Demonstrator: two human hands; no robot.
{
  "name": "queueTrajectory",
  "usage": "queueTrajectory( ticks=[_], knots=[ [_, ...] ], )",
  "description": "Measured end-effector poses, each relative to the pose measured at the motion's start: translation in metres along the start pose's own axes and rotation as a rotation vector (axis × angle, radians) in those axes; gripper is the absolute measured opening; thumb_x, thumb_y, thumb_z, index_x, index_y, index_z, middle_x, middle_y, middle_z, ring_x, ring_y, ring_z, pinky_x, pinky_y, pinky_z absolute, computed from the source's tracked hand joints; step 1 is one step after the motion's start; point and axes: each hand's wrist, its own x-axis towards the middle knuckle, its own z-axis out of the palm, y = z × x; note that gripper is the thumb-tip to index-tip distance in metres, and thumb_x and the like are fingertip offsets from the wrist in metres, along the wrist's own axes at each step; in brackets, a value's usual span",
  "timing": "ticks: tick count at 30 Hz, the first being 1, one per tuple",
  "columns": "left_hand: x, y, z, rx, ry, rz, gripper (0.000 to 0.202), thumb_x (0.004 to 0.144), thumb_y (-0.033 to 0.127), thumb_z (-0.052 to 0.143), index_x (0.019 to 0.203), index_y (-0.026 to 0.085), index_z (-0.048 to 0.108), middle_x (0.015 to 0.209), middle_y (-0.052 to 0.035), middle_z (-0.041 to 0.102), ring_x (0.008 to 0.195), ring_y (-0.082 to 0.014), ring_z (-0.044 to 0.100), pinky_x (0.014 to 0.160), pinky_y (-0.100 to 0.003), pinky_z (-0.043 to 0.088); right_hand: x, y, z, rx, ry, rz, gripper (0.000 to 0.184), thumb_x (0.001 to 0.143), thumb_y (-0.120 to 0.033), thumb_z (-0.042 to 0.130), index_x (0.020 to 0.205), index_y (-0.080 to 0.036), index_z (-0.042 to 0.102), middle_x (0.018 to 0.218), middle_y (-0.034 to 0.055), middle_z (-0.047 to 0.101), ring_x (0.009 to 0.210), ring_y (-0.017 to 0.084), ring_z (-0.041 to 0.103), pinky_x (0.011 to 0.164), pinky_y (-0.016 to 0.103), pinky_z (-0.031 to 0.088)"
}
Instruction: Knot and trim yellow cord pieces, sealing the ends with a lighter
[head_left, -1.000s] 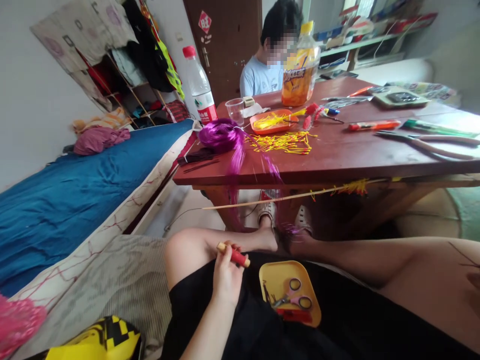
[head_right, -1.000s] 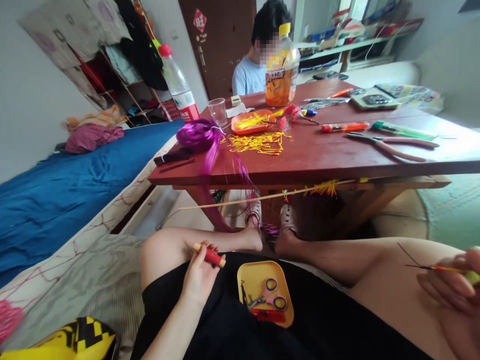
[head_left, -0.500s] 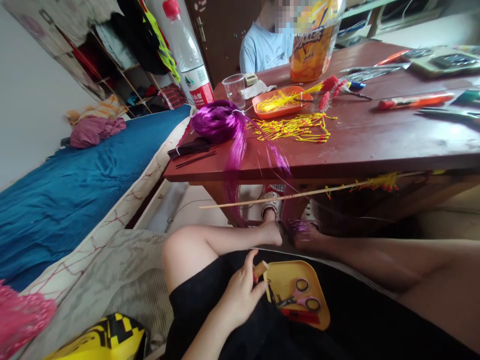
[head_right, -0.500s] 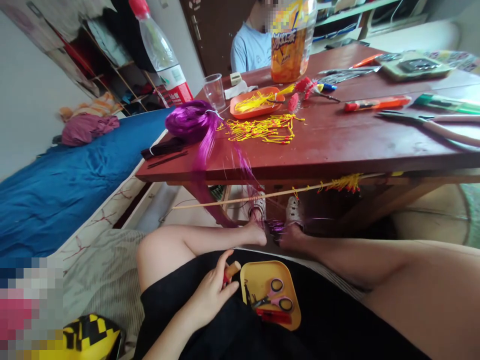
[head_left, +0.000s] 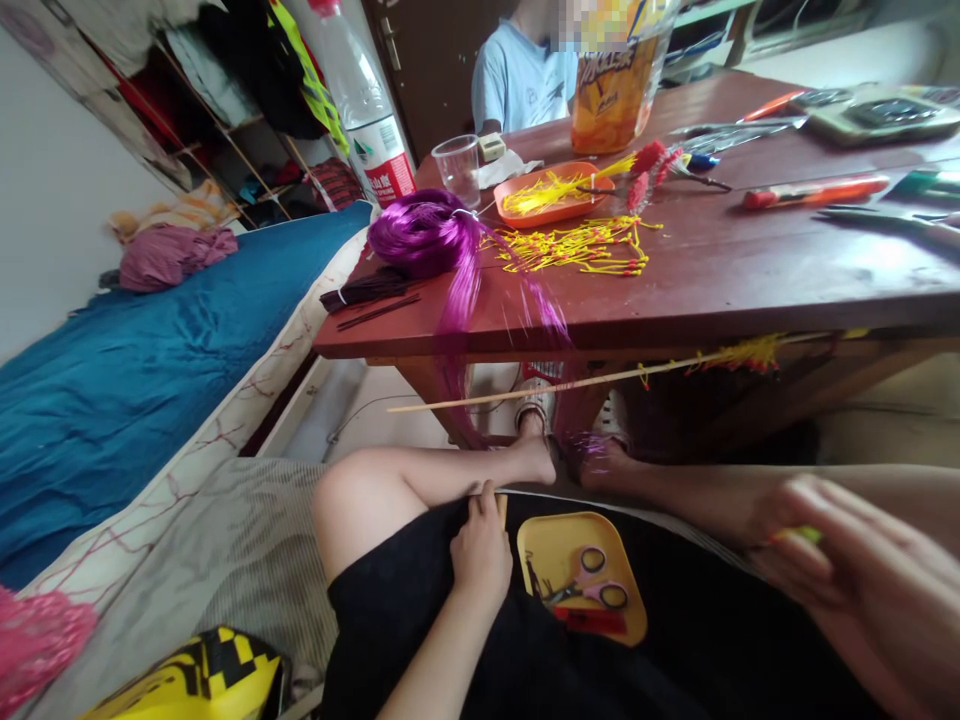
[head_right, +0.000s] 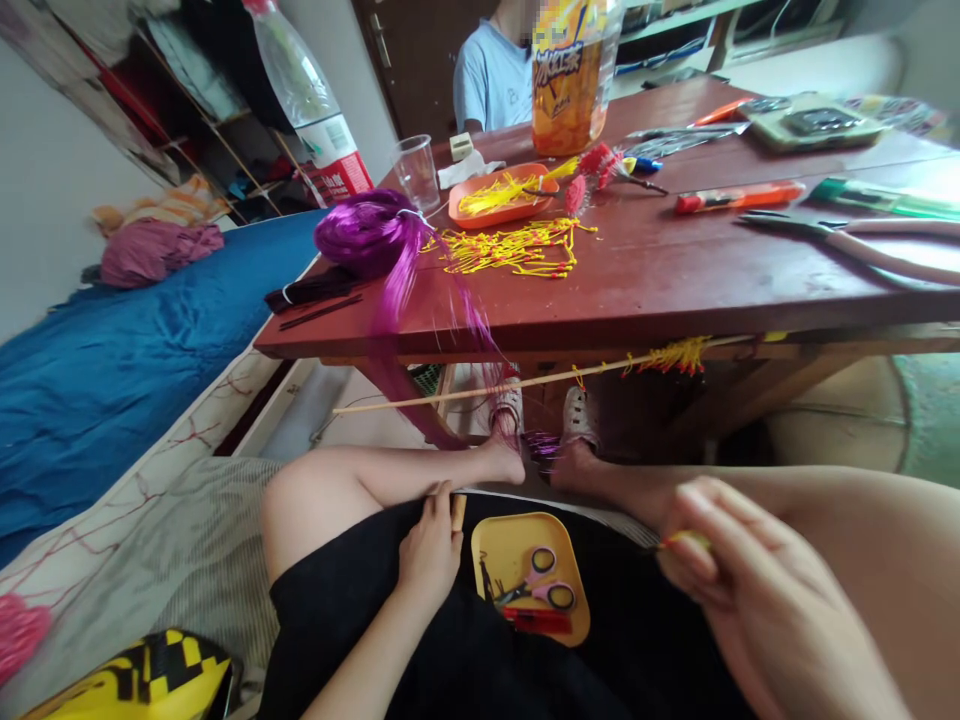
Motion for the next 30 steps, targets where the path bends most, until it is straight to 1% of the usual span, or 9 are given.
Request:
queueTrajectory(
  ticks=[2, 5, 7, 11, 14, 18, 23, 27, 30],
  knots=[
    [-0.007, 0.016, -0.013, -0.03, 0.066, 0.071, 0.03, 0.074, 0.014, 0.054, 0.103, 0.022, 0.053, 0.106, -0.0103, 0.055, 0.096, -0.0265, 0.053, 0.086, -0.036, 0.036, -0.001, -0.007, 0.023, 0.197, -0.106, 0.211, 0.039, 0.067, -0.053, 0.065, 0.054, -0.021, 0.046, 0.048, -0.0051, 0.033, 0.042, 0.008, 0.026, 0.035, 0.021, 0.026],
    [-0.025, 0.049, -0.031, -0.206, 0.296, 0.309, 0.022, 0.081, 0.02, 0.048, 0.103, 0.022, 0.05, 0.106, -0.0093, 0.052, 0.1, -0.024, 0.049, 0.09, -0.033, 0.035, -0.006, -0.007, 0.048, 0.334, -0.219, 0.326, 0.039, 0.069, -0.051, 0.066, 0.058, -0.019, 0.047, 0.049, -0.0071, 0.032, 0.045, 0.007, 0.022, 0.04, 0.018, 0.022],
    [-0.039, 0.07, -0.035, -0.298, 0.094, 0.371, 0.019, 0.082, 0.025, 0.05, 0.099, 0.023, 0.057, 0.1, -0.0078, 0.057, 0.097, -0.0244, 0.052, 0.088, -0.032, 0.036, -0.01, -0.004, 0.055, 0.373, -0.284, 0.36, 0.038, 0.071, -0.05, 0.065, 0.06, -0.019, 0.047, 0.049, -0.0078, 0.032, 0.046, 0.007, 0.021, 0.042, 0.017, 0.022],
    [-0.053, 0.084, -0.017, -0.364, -0.626, 0.163, 0.029, 0.083, 0.042, 0.049, 0.098, 0.021, 0.061, 0.081, -0.0058, 0.061, 0.075, -0.0207, 0.055, 0.07, -0.03, 0.04, -0.015, 0.0, 0.059, 0.437, -0.302, 0.363, 0.037, 0.074, -0.048, 0.063, 0.06, -0.019, 0.047, 0.048, -0.0082, 0.033, 0.047, 0.007, 0.021, 0.044, 0.016, 0.026],
    [-0.052, 0.076, -0.001, -0.54, -0.812, -0.011, 0.04, 0.08, 0.056, 0.046, 0.077, 0.017, 0.059, 0.063, -0.0007, 0.052, 0.057, -0.0132, 0.046, 0.057, -0.025, 0.036, -0.016, 0.003, 0.063, 0.472, -0.304, 0.363, 0.036, 0.074, -0.047, 0.064, 0.06, -0.019, 0.047, 0.05, -0.0078, 0.035, 0.046, 0.007, 0.025, 0.044, 0.016, 0.028],
    [-0.043, 0.069, 0.005, -0.844, -0.645, -0.128, 0.037, 0.072, 0.049, 0.061, 0.06, 0.017, 0.048, 0.059, 0.0033, 0.043, 0.051, -0.0083, 0.036, 0.052, -0.022, 0.033, -0.017, 0.004, 0.069, 0.408, -0.38, 0.329, 0.034, 0.073, -0.051, 0.062, 0.065, -0.02, 0.05, 0.054, -0.0056, 0.043, 0.048, 0.008, 0.036, 0.045, 0.018, 0.036],
    [-0.03, 0.073, -0.013, -1.152, -0.432, -0.196, 0.026, 0.067, 0.025, 0.064, 0.05, 0.016, 0.046, 0.076, -0.0024, 0.057, 0.066, -0.0119, 0.049, 0.065, -0.024, 0.04, -0.009, -0.014, 0.054, -0.099, -0.521, 0.031, 0.021, 0.073, -0.045, 0.059, 0.069, -0.025, 0.055, 0.062, -0.0006, 0.058, 0.056, 0.017, 0.05, 0.054, 0.026, 0.044],
    [-0.029, 0.071, -0.025, -1.197, -0.425, -0.221, 0.024, 0.069, 0.025, 0.063, 0.053, 0.018, 0.046, 0.06, -0.0011, 0.055, 0.074, -0.0168, 0.055, 0.074, -0.027, 0.041, 0.003, -0.022, 0.041, -0.396, -0.477, -0.171, 0.013, 0.081, -0.033, 0.046, 0.072, -0.027, 0.053, 0.066, 0.0004, 0.061, 0.06, 0.019, 0.055, 0.057, 0.027, 0.044],
    [-0.028, 0.066, -0.031, -1.176, -0.448, -0.211, 0.027, 0.073, 0.024, 0.059, 0.054, 0.018, 0.041, 0.055, 0.0028, 0.048, 0.062, -0.0136, 0.052, 0.072, -0.028, 0.041, 0.007, -0.002, 0.046, -0.737, -0.659, -0.243, 0.017, 0.083, -0.02, 0.038, 0.076, -0.024, 0.052, 0.078, 0.0027, 0.063, 0.069, 0.017, 0.059, 0.062, 0.026, 0.045]
  ],
)
